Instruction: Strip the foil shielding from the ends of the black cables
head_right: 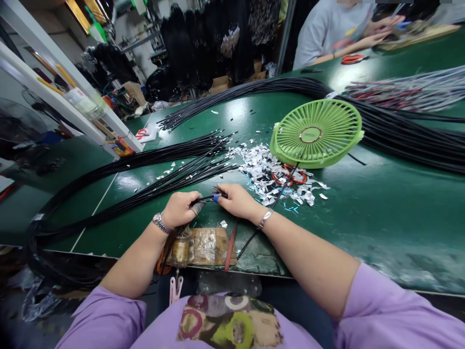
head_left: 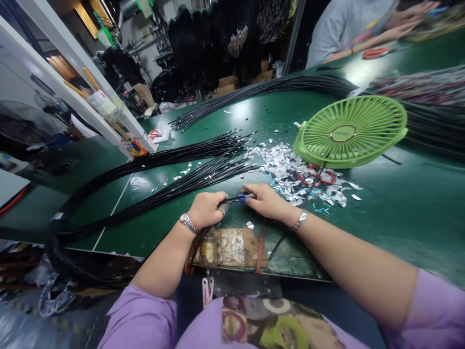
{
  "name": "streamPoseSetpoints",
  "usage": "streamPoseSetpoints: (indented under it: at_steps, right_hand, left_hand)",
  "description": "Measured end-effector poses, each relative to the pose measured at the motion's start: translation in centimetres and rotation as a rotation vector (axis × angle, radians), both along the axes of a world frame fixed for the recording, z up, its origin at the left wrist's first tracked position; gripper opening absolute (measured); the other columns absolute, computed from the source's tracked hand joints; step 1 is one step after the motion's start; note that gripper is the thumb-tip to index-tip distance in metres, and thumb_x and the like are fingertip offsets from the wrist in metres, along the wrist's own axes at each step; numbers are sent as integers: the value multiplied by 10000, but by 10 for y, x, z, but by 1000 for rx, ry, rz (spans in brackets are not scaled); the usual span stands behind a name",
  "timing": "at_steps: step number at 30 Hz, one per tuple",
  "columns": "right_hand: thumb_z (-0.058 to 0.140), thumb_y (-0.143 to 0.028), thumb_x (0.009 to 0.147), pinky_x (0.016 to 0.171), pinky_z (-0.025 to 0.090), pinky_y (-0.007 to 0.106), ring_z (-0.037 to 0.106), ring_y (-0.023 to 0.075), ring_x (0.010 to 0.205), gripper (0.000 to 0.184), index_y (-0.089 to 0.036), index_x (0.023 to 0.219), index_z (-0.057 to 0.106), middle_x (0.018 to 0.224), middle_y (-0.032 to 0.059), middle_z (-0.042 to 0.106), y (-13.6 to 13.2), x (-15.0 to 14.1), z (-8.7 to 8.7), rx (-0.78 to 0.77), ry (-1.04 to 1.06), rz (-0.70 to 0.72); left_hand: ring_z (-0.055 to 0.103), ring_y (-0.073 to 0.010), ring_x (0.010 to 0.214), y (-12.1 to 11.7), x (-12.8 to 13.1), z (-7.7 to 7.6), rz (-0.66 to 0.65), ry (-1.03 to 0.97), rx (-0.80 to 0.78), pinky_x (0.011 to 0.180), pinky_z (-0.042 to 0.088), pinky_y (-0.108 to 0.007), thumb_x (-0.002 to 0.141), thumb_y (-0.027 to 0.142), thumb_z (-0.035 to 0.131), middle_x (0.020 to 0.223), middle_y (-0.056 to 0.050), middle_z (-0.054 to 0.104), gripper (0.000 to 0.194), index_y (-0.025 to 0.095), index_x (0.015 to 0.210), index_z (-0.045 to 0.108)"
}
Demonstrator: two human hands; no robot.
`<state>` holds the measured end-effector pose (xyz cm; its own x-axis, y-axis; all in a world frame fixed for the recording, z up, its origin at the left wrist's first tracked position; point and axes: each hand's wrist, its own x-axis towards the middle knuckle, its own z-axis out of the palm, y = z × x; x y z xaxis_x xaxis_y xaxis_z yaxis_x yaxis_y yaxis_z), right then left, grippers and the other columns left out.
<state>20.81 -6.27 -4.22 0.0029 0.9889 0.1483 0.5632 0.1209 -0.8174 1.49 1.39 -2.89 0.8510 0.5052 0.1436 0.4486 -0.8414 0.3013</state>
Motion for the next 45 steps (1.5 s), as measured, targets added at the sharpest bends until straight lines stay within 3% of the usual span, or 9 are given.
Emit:
streamPoseSetpoints:
  at_steps: [8,14,22,26,29,33,37,41,45]
  right_hand:
    - [569,-276,728,530,355,256,457,121,523,172,-197,578,591,537,-16,570,1,5,2,-234,219,204]
    - [646,-360,691,457,311,223,413,82,455,220,-186,564,600,502,-28,564,-2,4,8,-384,412,256]
    - [710,-455,674,433,247,214,368,59,450,327,-165,597,580,503,-48,509,-4,5,6,-480,476,323]
    - [728,-526,656,433,230,216,345,52,456,408,-164,629,541,524,-54,496,-4,3,2,-497,534,360]
    - [716,-575,657,436,219,220,320,49,462,449,-171,661,520,550,-55,493,-4,-5,-1,-462,547,313]
    - [688,-635,659,439,237,225,327,64,482,484,-181,674,519,559,-52,473,-2,-16,-5,-346,455,182]
    - [509,-695,783,440,274,237,352,91,486,501,-197,810,546,574,-43,456,-2,-17,-5,-161,532,-40]
    - [622,-669,722,578,437,285,508,146,630,537,-211,999,581,759,19,593,-4,-15,-4,39,507,-37]
    - [682,-584,716,683,479,326,563,183,706,407,-209,869,644,760,32,626,-5,-17,-4,79,415,-77]
  left_hand:
    - [547,-134,579,2,-1,-3,-168,-23,-35,549,328,-244,816,249,537,644,-10,630,133,191,765,645]
    - [498,-111,551,2,-2,-1,-216,-18,-91,544,317,-229,827,261,531,618,2,608,157,188,721,621]
    - [458,-102,533,3,-4,0,-268,-84,-167,540,307,-228,844,291,523,581,6,571,198,176,714,618]
    - [442,-96,540,5,-3,-1,-297,-166,-298,544,317,-222,856,356,520,589,0,563,263,158,701,597]
    - [444,-93,513,5,-1,-2,-284,-275,-542,522,332,-221,854,490,538,558,3,545,374,149,707,576]
    - [409,-76,433,3,1,-1,-145,-481,-851,478,340,-220,810,621,559,481,34,491,477,154,709,542]
    - [397,-57,421,2,6,0,13,-558,-874,471,336,-205,768,618,612,468,51,479,478,151,694,541]
    - [393,-52,418,2,9,-3,59,-528,-866,461,329,-200,743,626,629,465,60,478,487,149,703,540]
    - [389,-52,427,3,9,-5,24,-503,-887,460,324,-201,738,637,632,459,60,462,500,157,673,508]
